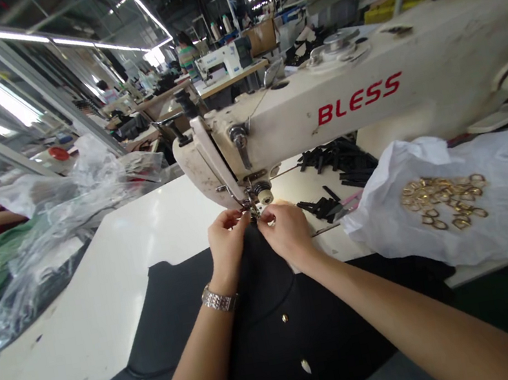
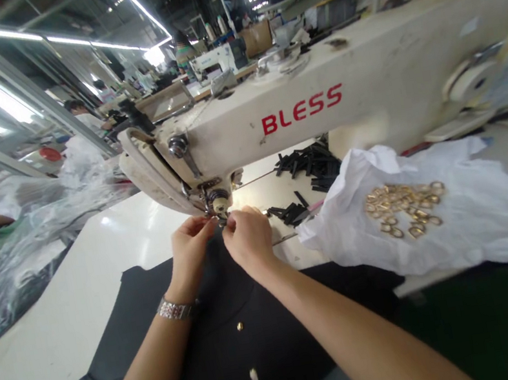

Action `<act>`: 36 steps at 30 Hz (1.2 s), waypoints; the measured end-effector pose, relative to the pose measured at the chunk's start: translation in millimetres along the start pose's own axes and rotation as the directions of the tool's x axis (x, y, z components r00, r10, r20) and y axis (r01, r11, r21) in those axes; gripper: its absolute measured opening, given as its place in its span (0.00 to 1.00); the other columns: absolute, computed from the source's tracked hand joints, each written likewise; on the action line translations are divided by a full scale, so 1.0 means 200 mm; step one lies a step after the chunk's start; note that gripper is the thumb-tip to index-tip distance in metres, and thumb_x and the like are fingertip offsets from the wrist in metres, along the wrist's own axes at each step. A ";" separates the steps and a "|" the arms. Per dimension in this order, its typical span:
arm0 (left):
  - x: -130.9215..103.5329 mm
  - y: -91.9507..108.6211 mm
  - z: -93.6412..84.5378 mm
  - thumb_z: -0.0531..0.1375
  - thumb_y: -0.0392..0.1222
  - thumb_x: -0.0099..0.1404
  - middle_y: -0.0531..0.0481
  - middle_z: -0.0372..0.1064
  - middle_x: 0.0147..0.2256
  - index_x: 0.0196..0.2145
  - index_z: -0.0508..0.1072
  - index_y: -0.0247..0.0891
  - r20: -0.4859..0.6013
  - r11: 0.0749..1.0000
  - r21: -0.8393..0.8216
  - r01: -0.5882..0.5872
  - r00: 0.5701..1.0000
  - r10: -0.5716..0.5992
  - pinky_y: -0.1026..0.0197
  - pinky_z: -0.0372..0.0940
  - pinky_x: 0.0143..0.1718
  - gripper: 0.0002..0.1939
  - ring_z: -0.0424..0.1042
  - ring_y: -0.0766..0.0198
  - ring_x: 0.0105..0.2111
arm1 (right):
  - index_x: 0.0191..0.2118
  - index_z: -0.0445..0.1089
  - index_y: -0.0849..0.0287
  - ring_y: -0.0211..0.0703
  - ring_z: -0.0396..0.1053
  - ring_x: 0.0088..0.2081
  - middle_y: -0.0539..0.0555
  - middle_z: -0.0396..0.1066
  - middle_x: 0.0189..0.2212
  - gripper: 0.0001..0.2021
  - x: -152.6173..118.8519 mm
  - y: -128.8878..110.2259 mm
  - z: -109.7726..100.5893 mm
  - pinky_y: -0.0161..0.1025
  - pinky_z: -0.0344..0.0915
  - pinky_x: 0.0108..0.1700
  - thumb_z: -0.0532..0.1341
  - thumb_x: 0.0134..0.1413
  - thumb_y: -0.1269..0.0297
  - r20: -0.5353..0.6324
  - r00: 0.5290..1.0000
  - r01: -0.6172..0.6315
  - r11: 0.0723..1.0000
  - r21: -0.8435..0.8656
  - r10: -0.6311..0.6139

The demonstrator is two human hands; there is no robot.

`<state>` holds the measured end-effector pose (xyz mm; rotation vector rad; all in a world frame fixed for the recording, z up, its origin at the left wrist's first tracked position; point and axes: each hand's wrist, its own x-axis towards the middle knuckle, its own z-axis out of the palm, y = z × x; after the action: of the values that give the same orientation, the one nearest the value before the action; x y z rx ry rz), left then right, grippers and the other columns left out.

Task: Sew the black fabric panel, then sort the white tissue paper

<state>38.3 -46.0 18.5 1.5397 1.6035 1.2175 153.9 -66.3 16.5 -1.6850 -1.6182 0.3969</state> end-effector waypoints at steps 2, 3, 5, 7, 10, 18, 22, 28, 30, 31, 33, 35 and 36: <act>-0.03 0.06 -0.05 0.60 0.41 0.50 0.45 0.66 0.32 0.31 0.67 0.32 0.012 0.935 0.323 -0.145 0.989 0.150 0.59 0.59 0.35 0.12 0.65 0.59 0.35 | 0.22 0.67 0.60 0.42 0.61 0.32 0.52 0.64 0.24 0.04 -0.05 0.01 -0.07 0.37 0.55 0.35 0.57 0.44 0.72 0.045 0.995 0.091 0.993 -0.071 -0.088; -0.05 0.10 -0.08 0.60 0.40 0.51 0.44 0.65 0.33 0.31 0.67 0.32 0.019 0.844 0.496 -0.204 0.974 0.224 0.57 0.59 0.37 0.10 0.64 0.56 0.37 | 0.22 0.66 0.61 0.43 0.61 0.32 0.52 0.64 0.25 0.04 -0.07 0.02 -0.10 0.38 0.55 0.36 0.57 0.44 0.73 0.067 0.990 0.133 0.986 -0.105 -0.127; -0.09 0.18 -0.13 0.59 0.42 0.53 0.46 0.65 0.29 0.28 0.67 0.35 0.071 0.678 0.676 -0.288 0.941 0.330 0.56 0.60 0.33 0.07 0.65 0.56 0.33 | 0.23 0.66 0.61 0.43 0.60 0.33 0.53 0.64 0.26 0.05 -0.12 0.02 -0.16 0.39 0.55 0.36 0.56 0.45 0.74 0.103 0.980 0.182 0.972 -0.148 -0.168; -0.13 0.24 -0.17 0.60 0.42 0.54 0.50 0.66 0.25 0.26 0.69 0.36 0.225 0.670 0.580 -0.464 0.881 0.416 0.59 0.61 0.29 0.06 0.66 0.61 0.27 | 0.24 0.66 0.61 0.43 0.60 0.33 0.53 0.63 0.26 0.04 -0.16 0.03 -0.21 0.40 0.55 0.37 0.56 0.45 0.74 0.121 0.976 0.198 0.966 -0.167 -0.180; -0.14 0.26 -0.17 0.56 0.35 0.58 0.49 0.71 0.36 0.35 0.71 0.36 0.528 0.647 0.120 -0.753 0.600 0.601 0.62 0.64 0.42 0.06 0.68 0.64 0.40 | 0.24 0.65 0.62 0.43 0.60 0.34 0.53 0.63 0.26 0.04 -0.20 0.04 -0.25 0.40 0.55 0.36 0.57 0.44 0.75 0.094 0.974 0.217 0.964 -0.156 -0.205; -0.04 0.12 -0.11 0.58 0.39 0.58 0.49 0.71 0.33 0.34 0.73 0.37 0.698 0.714 -0.075 -0.696 0.475 0.536 0.59 0.57 0.51 0.07 0.68 0.66 0.38 | 0.22 0.63 0.62 0.41 0.60 0.32 0.51 0.61 0.24 0.05 -0.23 0.10 -0.26 0.38 0.55 0.34 0.57 0.44 0.76 0.032 0.978 0.207 0.978 0.003 -0.207; -0.04 0.12 -0.10 0.57 0.39 0.59 0.49 0.71 0.28 0.28 0.74 0.37 0.718 0.821 -0.043 -0.570 0.553 0.421 0.66 0.63 0.36 0.06 0.69 0.67 0.31 | 0.23 0.63 0.63 0.41 0.59 0.32 0.51 0.61 0.24 0.05 -0.22 0.11 -0.24 0.37 0.54 0.34 0.57 0.44 0.77 0.039 0.978 0.201 0.979 0.039 -0.203; -0.04 0.10 -0.08 0.56 0.38 0.58 0.49 0.69 0.27 0.28 0.72 0.36 0.700 0.841 0.097 -0.532 0.637 0.322 0.67 0.59 0.27 0.06 0.65 0.68 0.25 | 0.25 0.63 0.62 0.42 0.59 0.33 0.52 0.61 0.26 0.05 -0.22 0.11 -0.24 0.38 0.55 0.35 0.57 0.45 0.77 0.093 0.981 0.163 0.983 0.081 -0.170; -0.02 0.06 -0.07 0.56 0.38 0.57 0.51 0.68 0.25 0.27 0.72 0.36 0.630 0.809 0.199 -0.553 0.704 0.327 0.68 0.57 0.25 0.05 0.62 0.70 0.22 | 0.26 0.63 0.62 0.42 0.59 0.33 0.52 0.61 0.26 0.05 -0.24 0.11 -0.24 0.39 0.55 0.36 0.57 0.45 0.78 0.091 0.980 0.166 0.979 0.120 -0.178; -0.01 0.04 -0.06 0.57 0.38 0.56 0.52 0.67 0.23 0.26 0.72 0.36 0.565 0.797 0.256 -0.547 0.754 0.336 0.68 0.56 0.24 0.05 0.60 0.71 0.20 | 0.26 0.63 0.62 0.42 0.59 0.33 0.52 0.61 0.27 0.05 -0.25 0.11 -0.24 0.39 0.56 0.36 0.56 0.46 0.78 0.097 0.978 0.169 0.975 0.148 -0.184; 0.02 0.00 -0.06 0.58 0.39 0.55 0.53 0.66 0.21 0.26 0.73 0.36 0.404 0.804 0.349 -0.481 0.852 0.334 0.68 0.54 0.22 0.05 0.57 0.71 0.18 | 0.27 0.62 0.62 0.42 0.58 0.34 0.52 0.61 0.28 0.04 -0.29 0.12 -0.25 0.40 0.56 0.36 0.56 0.47 0.77 0.126 0.973 0.167 0.963 0.212 -0.196; 0.04 -0.04 -0.05 0.58 0.41 0.54 0.53 0.65 0.19 0.27 0.74 0.36 0.259 0.842 0.373 -0.390 0.915 0.309 0.68 0.53 0.21 0.07 0.56 0.71 0.17 | 0.28 0.62 0.62 0.43 0.58 0.34 0.53 0.61 0.29 0.04 -0.34 0.14 -0.25 0.40 0.57 0.36 0.55 0.48 0.76 0.153 0.967 0.160 0.950 0.269 -0.206; 0.05 -0.05 -0.05 0.58 0.42 0.53 0.53 0.64 0.18 0.27 0.74 0.36 0.211 0.861 0.369 -0.351 0.933 0.290 0.68 0.52 0.21 0.08 0.55 0.71 0.17 | 0.29 0.62 0.62 0.43 0.58 0.34 0.53 0.61 0.29 0.04 -0.36 0.14 -0.25 0.41 0.57 0.35 0.55 0.48 0.76 0.158 0.965 0.156 0.944 0.291 -0.208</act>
<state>22.8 -38.0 14.5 2.1799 1.6071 0.9375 197.2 -146.3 10.1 -1.3075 -1.7469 0.6712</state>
